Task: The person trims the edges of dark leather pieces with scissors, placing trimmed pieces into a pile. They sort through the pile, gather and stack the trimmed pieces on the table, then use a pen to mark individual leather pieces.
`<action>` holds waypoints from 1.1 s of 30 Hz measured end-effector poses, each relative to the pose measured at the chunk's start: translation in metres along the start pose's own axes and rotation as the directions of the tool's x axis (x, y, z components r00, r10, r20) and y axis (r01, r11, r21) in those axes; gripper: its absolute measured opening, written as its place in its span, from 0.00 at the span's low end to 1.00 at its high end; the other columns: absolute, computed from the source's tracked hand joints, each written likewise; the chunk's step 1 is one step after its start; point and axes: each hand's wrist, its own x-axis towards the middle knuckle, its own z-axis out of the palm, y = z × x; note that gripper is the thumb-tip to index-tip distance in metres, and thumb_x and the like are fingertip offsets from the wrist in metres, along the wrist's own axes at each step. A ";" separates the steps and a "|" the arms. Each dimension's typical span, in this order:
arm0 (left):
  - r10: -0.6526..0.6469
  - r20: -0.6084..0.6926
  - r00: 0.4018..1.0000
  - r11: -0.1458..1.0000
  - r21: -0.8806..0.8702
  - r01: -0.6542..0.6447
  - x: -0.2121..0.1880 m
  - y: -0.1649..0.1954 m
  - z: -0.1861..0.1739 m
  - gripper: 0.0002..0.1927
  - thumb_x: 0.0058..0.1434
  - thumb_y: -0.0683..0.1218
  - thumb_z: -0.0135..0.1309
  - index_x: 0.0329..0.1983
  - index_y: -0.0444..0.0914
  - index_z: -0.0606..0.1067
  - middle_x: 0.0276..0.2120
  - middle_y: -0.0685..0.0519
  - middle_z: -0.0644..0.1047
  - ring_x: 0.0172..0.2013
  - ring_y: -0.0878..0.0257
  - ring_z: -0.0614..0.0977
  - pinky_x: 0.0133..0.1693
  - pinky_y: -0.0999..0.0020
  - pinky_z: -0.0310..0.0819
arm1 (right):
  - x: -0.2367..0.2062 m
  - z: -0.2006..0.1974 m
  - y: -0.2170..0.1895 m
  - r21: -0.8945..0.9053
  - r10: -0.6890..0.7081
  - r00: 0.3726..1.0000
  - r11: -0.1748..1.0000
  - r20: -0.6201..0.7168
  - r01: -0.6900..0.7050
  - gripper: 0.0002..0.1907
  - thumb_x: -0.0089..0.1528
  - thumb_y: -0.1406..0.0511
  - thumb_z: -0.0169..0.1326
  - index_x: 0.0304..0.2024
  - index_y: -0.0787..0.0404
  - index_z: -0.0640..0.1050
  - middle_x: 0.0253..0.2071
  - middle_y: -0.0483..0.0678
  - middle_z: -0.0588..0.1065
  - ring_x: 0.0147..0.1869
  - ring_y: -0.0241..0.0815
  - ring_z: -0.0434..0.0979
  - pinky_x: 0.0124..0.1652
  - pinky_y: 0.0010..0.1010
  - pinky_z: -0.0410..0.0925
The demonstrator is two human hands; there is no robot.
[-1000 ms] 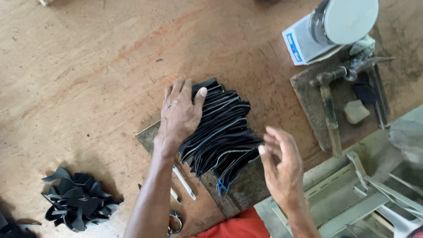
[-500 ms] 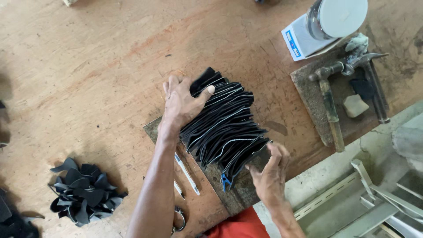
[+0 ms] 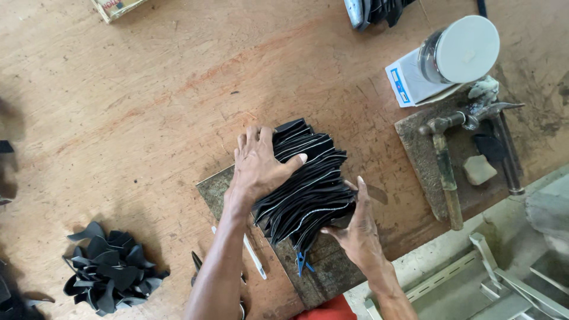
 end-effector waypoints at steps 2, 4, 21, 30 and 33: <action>-0.018 0.009 1.000 1.000 0.009 0.018 0.004 0.004 -0.005 0.46 0.46 0.66 0.66 0.60 0.35 0.68 0.56 0.41 0.67 0.60 0.45 0.64 0.60 0.45 0.58 | -0.001 -0.003 0.001 0.008 0.007 1.000 1.000 0.007 -0.007 0.74 0.36 0.67 0.76 0.74 0.62 0.42 0.68 0.61 0.64 0.70 0.61 0.66 0.64 0.46 0.63; -0.049 0.018 0.999 0.999 0.013 0.049 0.006 0.006 -0.008 0.50 0.43 0.66 0.66 0.64 0.36 0.66 0.53 0.41 0.69 0.59 0.45 0.65 0.61 0.45 0.58 | 0.000 -0.004 0.004 0.001 0.018 1.000 1.000 0.020 -0.018 0.74 0.36 0.66 0.77 0.74 0.62 0.43 0.66 0.60 0.66 0.68 0.60 0.68 0.62 0.46 0.65; 0.128 0.193 0.973 0.991 0.010 -0.133 -0.039 0.007 0.006 0.74 0.24 0.71 0.74 0.69 0.30 0.57 0.58 0.39 0.68 0.62 0.43 0.67 0.61 0.40 0.58 | 0.028 -0.010 -0.003 -0.073 0.022 0.997 0.997 0.069 -0.017 0.55 0.34 0.61 0.79 0.59 0.67 0.65 0.49 0.60 0.71 0.52 0.63 0.74 0.48 0.49 0.68; 0.072 0.049 0.996 0.993 -0.097 -0.067 -0.032 -0.013 -0.019 0.69 0.32 0.69 0.73 0.70 0.29 0.58 0.56 0.35 0.71 0.60 0.41 0.70 0.60 0.43 0.59 | 0.066 0.000 -0.015 0.009 -0.023 0.993 1.000 0.115 0.022 0.38 0.44 0.69 0.72 0.56 0.61 0.72 0.51 0.54 0.77 0.54 0.56 0.80 0.48 0.40 0.73; 0.026 0.001 1.000 0.991 -0.128 -0.026 -0.019 -0.014 -0.026 0.58 0.39 0.66 0.71 0.66 0.30 0.63 0.54 0.39 0.75 0.57 0.45 0.73 0.58 0.47 0.62 | 0.084 0.004 -0.019 -0.011 0.004 0.988 1.000 0.155 -0.003 0.41 0.43 0.67 0.73 0.57 0.65 0.68 0.48 0.54 0.77 0.52 0.57 0.79 0.47 0.42 0.72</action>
